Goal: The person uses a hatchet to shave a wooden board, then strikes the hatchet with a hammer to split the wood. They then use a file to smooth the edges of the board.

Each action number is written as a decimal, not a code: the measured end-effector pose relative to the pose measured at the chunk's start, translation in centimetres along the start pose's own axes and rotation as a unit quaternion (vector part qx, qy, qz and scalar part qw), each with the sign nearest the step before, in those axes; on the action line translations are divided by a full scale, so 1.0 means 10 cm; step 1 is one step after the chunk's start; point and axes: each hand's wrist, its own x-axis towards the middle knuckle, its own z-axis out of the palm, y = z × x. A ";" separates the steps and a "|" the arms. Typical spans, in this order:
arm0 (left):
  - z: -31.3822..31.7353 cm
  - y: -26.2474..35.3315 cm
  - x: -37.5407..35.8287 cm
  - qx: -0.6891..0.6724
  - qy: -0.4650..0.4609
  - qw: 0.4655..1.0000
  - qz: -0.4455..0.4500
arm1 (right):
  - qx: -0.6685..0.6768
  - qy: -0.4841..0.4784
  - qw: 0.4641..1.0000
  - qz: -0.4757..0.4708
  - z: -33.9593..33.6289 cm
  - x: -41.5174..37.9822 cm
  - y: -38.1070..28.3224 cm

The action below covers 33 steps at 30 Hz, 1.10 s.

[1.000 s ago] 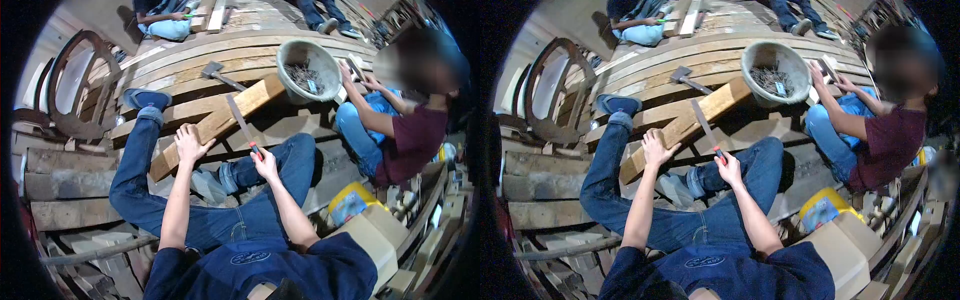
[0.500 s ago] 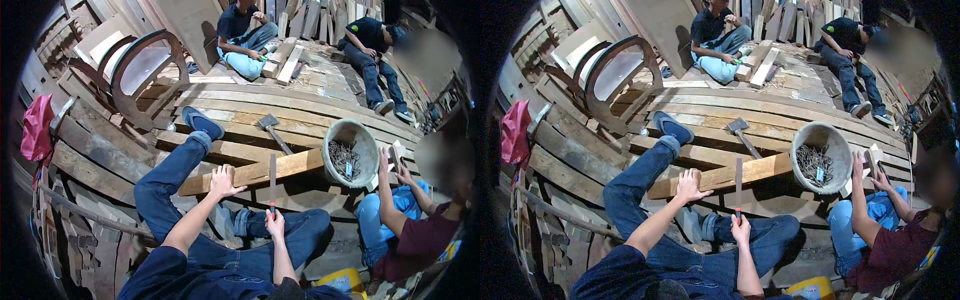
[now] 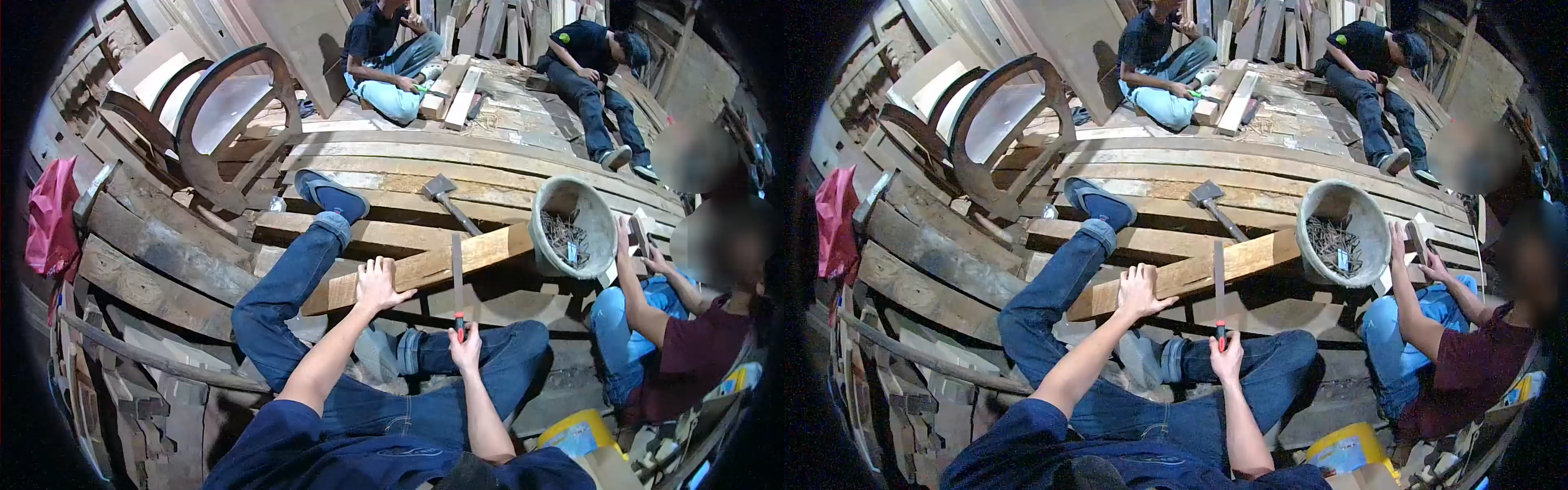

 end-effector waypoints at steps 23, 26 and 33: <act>0.08 -0.09 -0.08 -0.002 0.011 1.000 -0.004 | -0.311 -0.034 0.948 -0.053 0.18 0.07 -0.51; 0.10 -0.11 -0.08 -0.027 0.017 0.999 -0.005 | -0.305 -0.012 0.948 -0.091 0.33 0.56 -0.54; -0.01 -0.08 -0.08 -0.025 -0.007 1.000 -0.013 | -0.343 -0.048 0.938 -0.031 0.23 -0.01 -0.45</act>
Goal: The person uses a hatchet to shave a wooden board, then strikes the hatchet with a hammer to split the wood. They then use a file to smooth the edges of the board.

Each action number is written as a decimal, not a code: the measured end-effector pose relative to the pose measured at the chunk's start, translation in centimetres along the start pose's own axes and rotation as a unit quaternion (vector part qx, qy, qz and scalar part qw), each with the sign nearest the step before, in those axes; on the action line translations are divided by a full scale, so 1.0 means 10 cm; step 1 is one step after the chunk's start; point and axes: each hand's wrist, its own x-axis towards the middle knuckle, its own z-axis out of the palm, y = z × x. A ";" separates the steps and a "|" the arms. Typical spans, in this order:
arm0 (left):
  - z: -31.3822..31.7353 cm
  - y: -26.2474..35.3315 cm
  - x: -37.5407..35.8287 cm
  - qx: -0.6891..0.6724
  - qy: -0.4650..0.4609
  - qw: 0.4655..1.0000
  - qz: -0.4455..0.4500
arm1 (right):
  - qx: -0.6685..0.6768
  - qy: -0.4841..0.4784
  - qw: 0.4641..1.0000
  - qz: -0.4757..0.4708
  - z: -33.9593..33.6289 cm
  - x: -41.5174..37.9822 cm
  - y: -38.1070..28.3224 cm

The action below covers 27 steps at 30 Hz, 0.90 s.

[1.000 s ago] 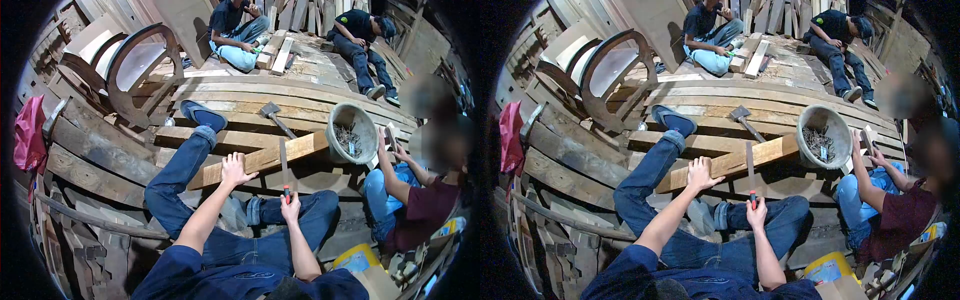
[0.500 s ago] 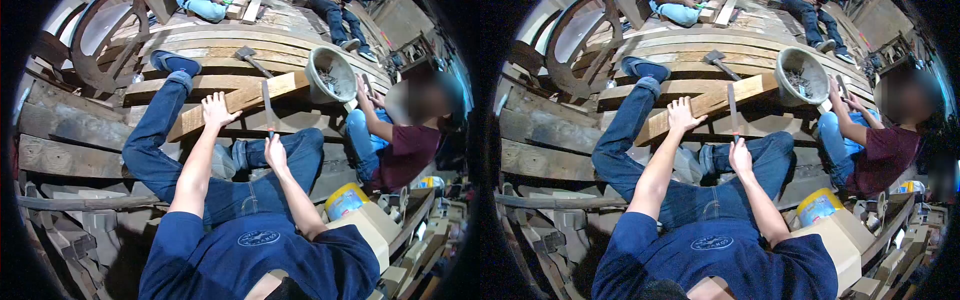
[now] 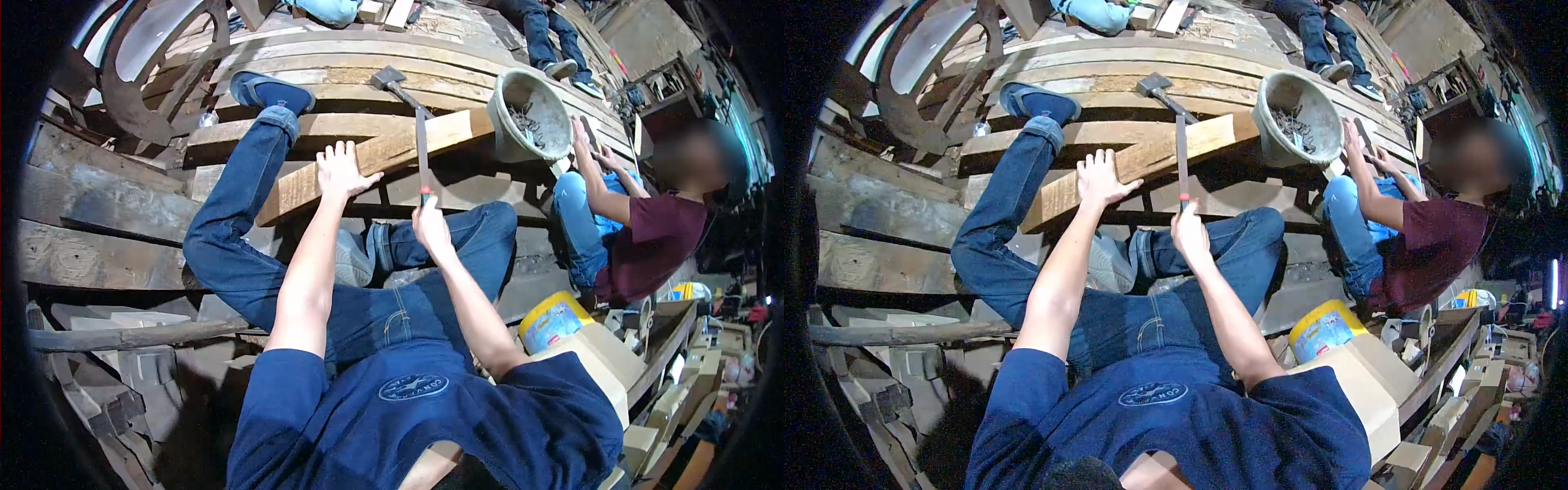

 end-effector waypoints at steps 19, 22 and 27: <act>0.06 -0.02 0.04 0.018 0.000 1.000 -0.001 | 0.023 -0.078 0.995 0.051 -0.16 -0.52 -0.23; 0.11 -0.03 0.03 0.024 0.018 1.000 0.003 | -0.007 -0.069 0.997 0.037 0.03 -0.22 -0.15; -0.05 0.00 0.05 0.013 -0.052 0.999 -0.001 | -0.031 0.046 0.996 -0.069 0.18 0.48 -0.10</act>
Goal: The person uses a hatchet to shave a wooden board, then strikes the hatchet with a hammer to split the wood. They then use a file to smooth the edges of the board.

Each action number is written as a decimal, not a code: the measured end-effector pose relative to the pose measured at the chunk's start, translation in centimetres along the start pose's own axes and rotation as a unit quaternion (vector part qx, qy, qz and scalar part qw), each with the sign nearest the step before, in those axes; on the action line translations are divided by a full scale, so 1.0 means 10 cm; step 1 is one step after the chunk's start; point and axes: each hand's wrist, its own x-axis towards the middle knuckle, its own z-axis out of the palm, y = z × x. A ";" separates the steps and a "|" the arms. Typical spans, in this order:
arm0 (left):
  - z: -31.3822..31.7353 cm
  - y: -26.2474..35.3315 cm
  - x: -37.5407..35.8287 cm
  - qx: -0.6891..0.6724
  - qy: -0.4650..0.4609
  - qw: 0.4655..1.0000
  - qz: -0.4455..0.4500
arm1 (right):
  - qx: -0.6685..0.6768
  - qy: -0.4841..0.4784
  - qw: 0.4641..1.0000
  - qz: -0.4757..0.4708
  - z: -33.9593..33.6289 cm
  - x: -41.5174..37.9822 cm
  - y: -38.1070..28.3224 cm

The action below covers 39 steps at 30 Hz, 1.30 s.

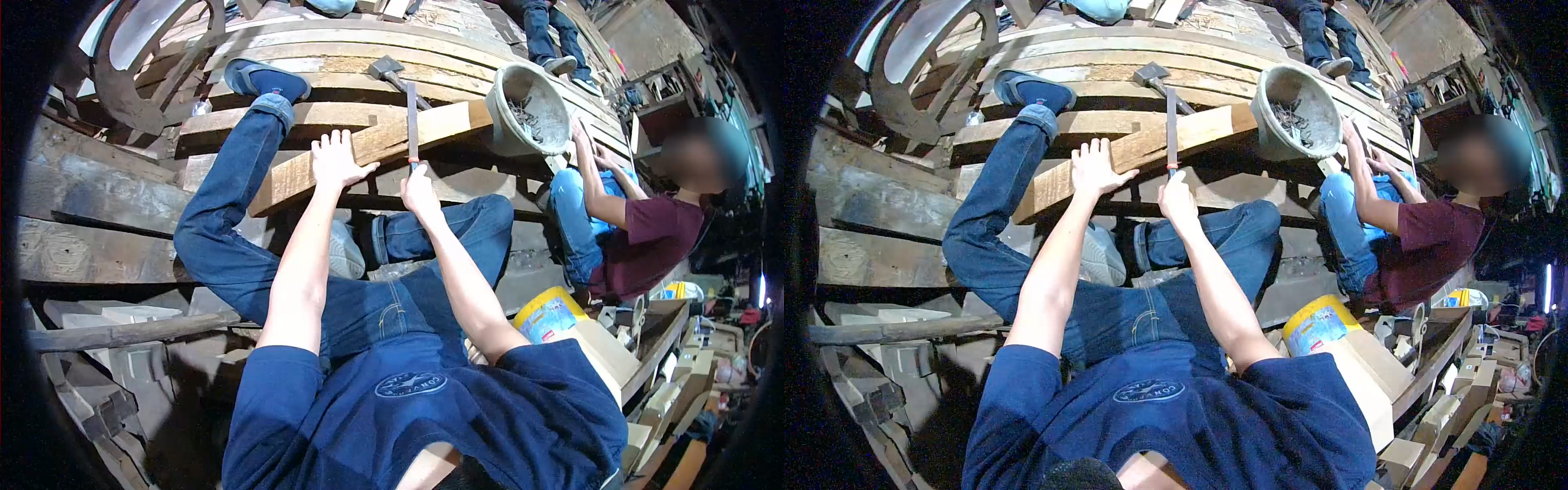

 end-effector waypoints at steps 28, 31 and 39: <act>0.07 0.00 -0.03 0.007 0.056 0.998 0.000 | 0.058 -0.104 0.989 0.087 -0.20 -0.80 -0.20; 0.06 0.00 -0.01 0.003 0.041 0.999 0.002 | 0.068 -0.120 0.988 0.073 -0.15 -0.33 -0.09; -0.02 0.02 -0.03 0.015 0.003 1.000 -0.003 | 0.107 -0.050 0.992 0.031 -0.13 -0.11 0.03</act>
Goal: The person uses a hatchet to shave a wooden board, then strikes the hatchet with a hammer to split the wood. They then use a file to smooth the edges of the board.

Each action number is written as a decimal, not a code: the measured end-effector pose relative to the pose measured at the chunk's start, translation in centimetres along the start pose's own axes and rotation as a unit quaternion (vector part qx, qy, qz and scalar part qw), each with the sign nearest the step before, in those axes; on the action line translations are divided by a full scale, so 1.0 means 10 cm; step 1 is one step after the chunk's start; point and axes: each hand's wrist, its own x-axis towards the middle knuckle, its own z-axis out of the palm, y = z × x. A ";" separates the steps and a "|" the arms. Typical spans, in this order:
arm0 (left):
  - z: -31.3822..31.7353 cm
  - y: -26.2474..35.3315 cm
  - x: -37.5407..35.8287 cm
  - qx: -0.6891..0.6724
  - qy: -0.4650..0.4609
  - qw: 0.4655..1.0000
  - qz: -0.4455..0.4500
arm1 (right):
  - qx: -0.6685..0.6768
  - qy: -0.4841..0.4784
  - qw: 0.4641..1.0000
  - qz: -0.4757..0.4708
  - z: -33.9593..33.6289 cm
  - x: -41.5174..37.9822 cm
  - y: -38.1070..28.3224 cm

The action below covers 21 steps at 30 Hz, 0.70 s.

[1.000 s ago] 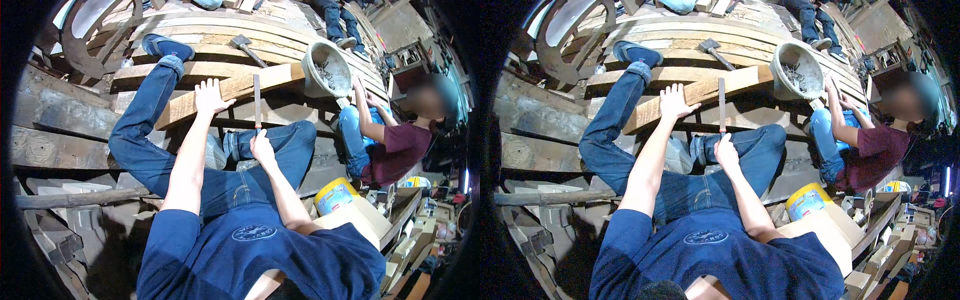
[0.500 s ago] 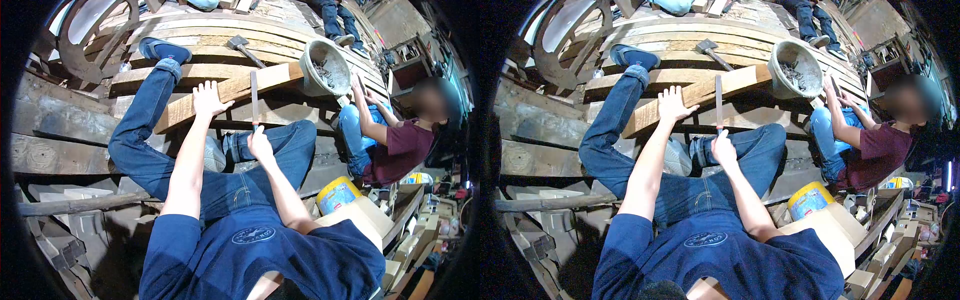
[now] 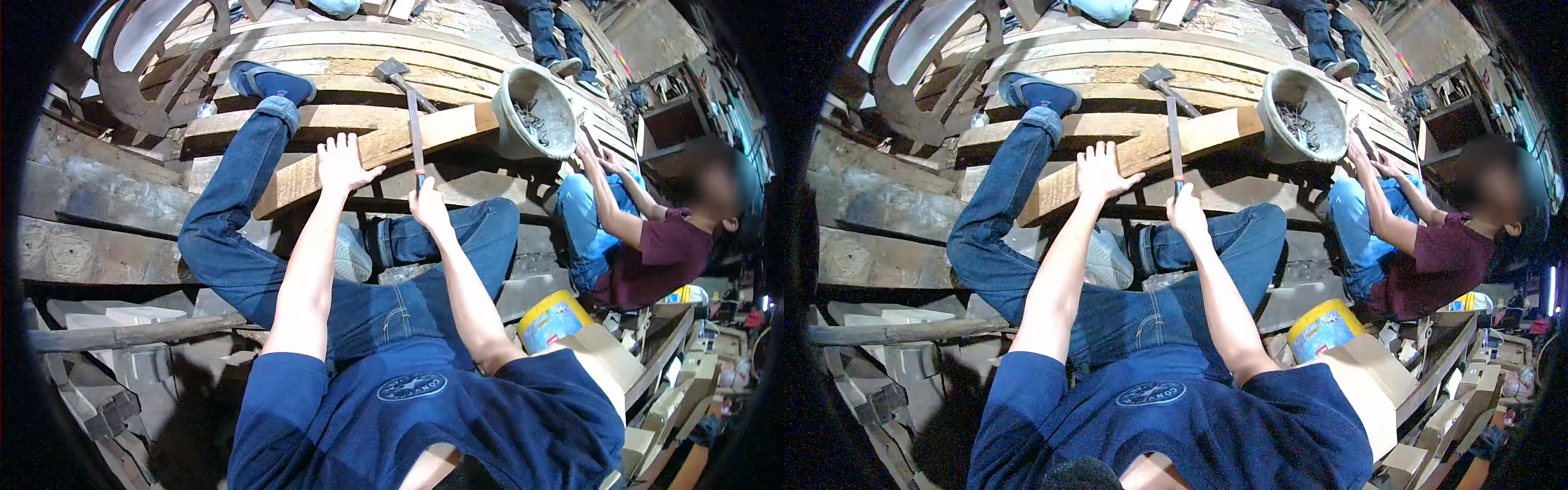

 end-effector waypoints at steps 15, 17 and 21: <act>0.05 -0.01 0.00 -0.010 0.032 0.999 -0.002 | 0.089 0.134 0.987 -0.022 -0.55 -0.65 -0.13; 0.09 -0.01 0.00 -0.013 0.030 0.999 -0.002 | 0.103 0.102 0.989 -0.028 -0.49 -0.69 -0.17; 0.05 -0.02 -0.02 -0.020 0.065 0.998 0.003 | 0.137 0.093 0.985 -0.040 -0.36 -0.73 -0.23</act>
